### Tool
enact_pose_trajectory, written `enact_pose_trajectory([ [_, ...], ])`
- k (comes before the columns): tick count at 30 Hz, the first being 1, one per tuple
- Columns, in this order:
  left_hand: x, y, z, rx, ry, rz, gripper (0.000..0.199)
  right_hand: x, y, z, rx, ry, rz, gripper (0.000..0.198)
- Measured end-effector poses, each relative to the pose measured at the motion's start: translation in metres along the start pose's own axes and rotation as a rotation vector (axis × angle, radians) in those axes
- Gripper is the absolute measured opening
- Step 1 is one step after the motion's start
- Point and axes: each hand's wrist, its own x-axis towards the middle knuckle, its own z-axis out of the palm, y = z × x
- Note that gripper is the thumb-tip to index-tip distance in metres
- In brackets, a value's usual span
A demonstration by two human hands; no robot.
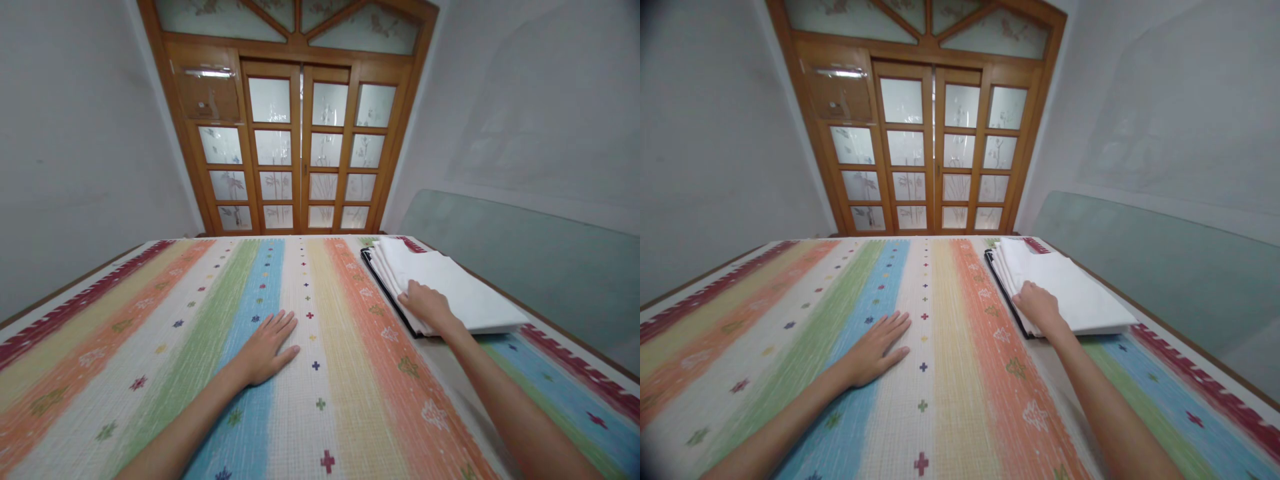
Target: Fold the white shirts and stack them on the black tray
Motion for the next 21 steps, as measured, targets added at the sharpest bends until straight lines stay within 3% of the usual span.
enact_pose_trajectory([
  [8,0.0,0.004,-0.005,-0.003,-0.019,-0.028,0.068,-0.001,0.003,-0.008,-0.06,0.117,0.054,0.034],
  [13,0.0,0.008,-0.007,-0.026,-0.028,-0.044,0.068,-0.002,0.013,-0.035,0.052,0.331,0.075,0.039],
  [17,0.0,0.007,-0.007,-0.102,-0.01,-0.056,0.068,-0.026,0.005,-0.073,0.384,0.562,-0.107,0.037],
  [19,0.002,0.006,-0.007,-0.198,0.019,-0.075,0.066,-0.043,-0.004,-0.091,0.653,0.515,-0.181,0.035],
  [21,0.004,0.004,-0.009,-0.367,0.083,-0.14,0.065,-0.056,-0.012,-0.104,0.925,0.367,-0.196,0.031],
])
